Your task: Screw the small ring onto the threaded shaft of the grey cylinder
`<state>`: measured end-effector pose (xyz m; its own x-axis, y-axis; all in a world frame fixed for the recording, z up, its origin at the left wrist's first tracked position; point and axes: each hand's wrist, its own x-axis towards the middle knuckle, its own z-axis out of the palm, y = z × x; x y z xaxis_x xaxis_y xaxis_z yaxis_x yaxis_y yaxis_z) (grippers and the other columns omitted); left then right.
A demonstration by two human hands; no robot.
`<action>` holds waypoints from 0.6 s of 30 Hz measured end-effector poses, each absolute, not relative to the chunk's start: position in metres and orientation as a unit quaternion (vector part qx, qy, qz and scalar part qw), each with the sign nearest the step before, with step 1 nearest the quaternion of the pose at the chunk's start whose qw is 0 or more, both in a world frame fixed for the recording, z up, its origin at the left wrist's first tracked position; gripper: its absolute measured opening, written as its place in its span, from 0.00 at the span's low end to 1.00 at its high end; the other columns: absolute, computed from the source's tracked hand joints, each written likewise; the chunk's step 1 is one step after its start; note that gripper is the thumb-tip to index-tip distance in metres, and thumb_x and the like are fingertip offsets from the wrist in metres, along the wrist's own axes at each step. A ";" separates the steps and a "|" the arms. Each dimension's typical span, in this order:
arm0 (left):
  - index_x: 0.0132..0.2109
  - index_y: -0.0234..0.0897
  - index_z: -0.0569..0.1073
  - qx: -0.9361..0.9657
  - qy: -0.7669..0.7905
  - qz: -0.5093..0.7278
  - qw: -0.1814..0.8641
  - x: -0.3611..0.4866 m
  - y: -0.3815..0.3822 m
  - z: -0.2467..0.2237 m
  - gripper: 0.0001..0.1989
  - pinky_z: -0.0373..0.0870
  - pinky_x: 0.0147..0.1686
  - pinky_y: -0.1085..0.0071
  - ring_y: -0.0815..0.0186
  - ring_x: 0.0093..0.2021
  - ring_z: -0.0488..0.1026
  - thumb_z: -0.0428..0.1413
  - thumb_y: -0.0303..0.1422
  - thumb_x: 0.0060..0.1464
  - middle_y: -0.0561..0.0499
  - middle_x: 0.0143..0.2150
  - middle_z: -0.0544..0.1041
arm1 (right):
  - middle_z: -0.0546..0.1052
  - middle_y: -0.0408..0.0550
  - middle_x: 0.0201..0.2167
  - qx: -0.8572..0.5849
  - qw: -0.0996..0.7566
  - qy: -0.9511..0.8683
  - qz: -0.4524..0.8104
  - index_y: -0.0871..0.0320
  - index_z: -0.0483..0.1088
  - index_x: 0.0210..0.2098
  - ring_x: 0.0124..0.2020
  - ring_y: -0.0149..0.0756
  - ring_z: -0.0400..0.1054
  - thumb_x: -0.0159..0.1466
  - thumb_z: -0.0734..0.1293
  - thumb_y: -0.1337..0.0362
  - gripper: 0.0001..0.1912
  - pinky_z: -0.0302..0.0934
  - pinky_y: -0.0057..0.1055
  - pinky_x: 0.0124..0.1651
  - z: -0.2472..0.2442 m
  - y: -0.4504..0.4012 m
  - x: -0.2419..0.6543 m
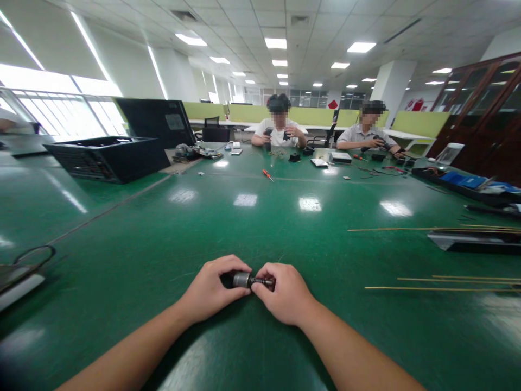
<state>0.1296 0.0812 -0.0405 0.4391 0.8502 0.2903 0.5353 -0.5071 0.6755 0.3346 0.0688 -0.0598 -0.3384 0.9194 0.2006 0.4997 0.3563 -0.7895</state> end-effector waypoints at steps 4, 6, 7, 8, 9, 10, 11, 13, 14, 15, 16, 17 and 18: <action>0.39 0.39 0.79 0.807 0.428 0.319 0.252 0.128 0.083 -0.042 0.13 0.69 0.40 0.69 0.64 0.38 0.75 0.66 0.27 0.44 0.51 0.37 0.79 | 0.77 0.42 0.28 -0.473 0.325 -0.758 0.309 0.57 0.76 0.33 0.30 0.33 0.69 0.63 0.68 0.64 0.05 0.57 0.27 0.34 -0.059 0.069 0.334; 0.40 0.39 0.79 0.804 0.430 0.323 0.252 0.127 0.083 -0.042 0.13 0.69 0.40 0.69 0.64 0.38 0.75 0.67 0.27 0.43 0.51 0.37 0.79 | 0.77 0.42 0.28 -0.473 0.324 -0.760 0.306 0.57 0.76 0.32 0.30 0.33 0.69 0.63 0.67 0.63 0.06 0.56 0.27 0.33 -0.058 0.069 0.334; 0.40 0.39 0.79 0.804 0.431 0.325 0.252 0.127 0.083 -0.042 0.14 0.69 0.40 0.69 0.64 0.38 0.75 0.67 0.27 0.43 0.51 0.37 0.79 | 0.77 0.42 0.28 -0.472 0.324 -0.761 0.305 0.57 0.76 0.32 0.29 0.32 0.69 0.64 0.67 0.63 0.06 0.55 0.27 0.33 -0.057 0.069 0.334; 0.40 0.39 0.79 0.803 0.431 0.326 0.252 0.127 0.083 -0.042 0.14 0.69 0.40 0.69 0.63 0.38 0.75 0.68 0.27 0.43 0.51 0.37 0.79 | 0.77 0.42 0.27 -0.470 0.325 -0.762 0.305 0.57 0.76 0.32 0.29 0.32 0.69 0.64 0.67 0.63 0.07 0.55 0.27 0.33 -0.057 0.069 0.335; 0.40 0.39 0.79 0.802 0.432 0.327 0.251 0.126 0.083 -0.041 0.14 0.69 0.40 0.69 0.63 0.38 0.75 0.68 0.28 0.43 0.51 0.37 0.79 | 0.77 0.42 0.27 -0.469 0.326 -0.762 0.305 0.57 0.76 0.32 0.29 0.32 0.68 0.64 0.66 0.63 0.07 0.55 0.27 0.33 -0.057 0.069 0.335; 0.40 0.39 0.79 0.801 0.432 0.328 0.251 0.126 0.083 -0.041 0.14 0.69 0.40 0.69 0.63 0.38 0.75 0.68 0.28 0.43 0.51 0.37 0.79 | 0.77 0.42 0.27 -0.468 0.327 -0.762 0.305 0.57 0.76 0.32 0.29 0.32 0.68 0.65 0.66 0.63 0.07 0.55 0.27 0.32 -0.056 0.069 0.335; 0.40 0.39 0.79 0.801 0.432 0.329 0.252 0.126 0.083 -0.041 0.14 0.69 0.40 0.69 0.63 0.38 0.75 0.68 0.28 0.43 0.51 0.37 0.79 | 0.76 0.42 0.27 -0.468 0.329 -0.762 0.304 0.57 0.76 0.32 0.29 0.32 0.68 0.65 0.66 0.63 0.07 0.54 0.27 0.32 -0.057 0.069 0.335; 0.40 0.39 0.79 0.799 0.433 0.331 0.255 0.125 0.083 -0.040 0.13 0.69 0.40 0.69 0.63 0.39 0.75 0.68 0.28 0.43 0.51 0.37 0.79 | 0.76 0.42 0.26 -0.470 0.334 -0.760 0.301 0.57 0.75 0.32 0.28 0.32 0.67 0.64 0.67 0.63 0.07 0.54 0.27 0.32 -0.057 0.069 0.335; 0.40 0.39 0.79 0.798 0.434 0.332 0.256 0.125 0.084 -0.040 0.13 0.68 0.40 0.69 0.63 0.39 0.75 0.67 0.28 0.43 0.51 0.37 0.79 | 0.75 0.42 0.26 -0.472 0.337 -0.758 0.300 0.57 0.75 0.31 0.28 0.31 0.67 0.64 0.67 0.63 0.07 0.54 0.27 0.32 -0.058 0.069 0.335; 0.40 0.39 0.79 0.797 0.435 0.331 0.257 0.124 0.084 -0.040 0.14 0.68 0.40 0.69 0.64 0.39 0.74 0.67 0.27 0.43 0.51 0.37 0.79 | 0.75 0.42 0.25 -0.474 0.340 -0.755 0.299 0.57 0.75 0.31 0.27 0.31 0.67 0.64 0.67 0.63 0.07 0.54 0.26 0.31 -0.058 0.069 0.335; 0.40 0.39 0.79 0.796 0.437 0.331 0.257 0.123 0.084 -0.039 0.14 0.68 0.40 0.69 0.64 0.39 0.74 0.67 0.27 0.43 0.52 0.37 0.78 | 0.74 0.42 0.25 -0.476 0.344 -0.752 0.300 0.57 0.75 0.32 0.27 0.31 0.66 0.63 0.67 0.63 0.06 0.54 0.26 0.31 -0.059 0.069 0.335; 0.40 0.40 0.79 0.795 0.439 0.331 0.256 0.122 0.085 -0.039 0.14 0.68 0.40 0.69 0.64 0.39 0.74 0.67 0.26 0.44 0.52 0.37 0.78 | 0.74 0.41 0.25 -0.477 0.347 -0.749 0.301 0.57 0.74 0.32 0.27 0.31 0.66 0.63 0.67 0.63 0.06 0.55 0.26 0.31 -0.059 0.069 0.335; 0.40 0.40 0.79 0.794 0.441 0.331 0.256 0.122 0.085 -0.039 0.14 0.68 0.41 0.70 0.64 0.39 0.74 0.67 0.26 0.44 0.52 0.38 0.78 | 0.74 0.41 0.25 -0.479 0.351 -0.746 0.303 0.57 0.74 0.32 0.27 0.31 0.66 0.63 0.67 0.63 0.05 0.55 0.26 0.31 -0.059 0.069 0.335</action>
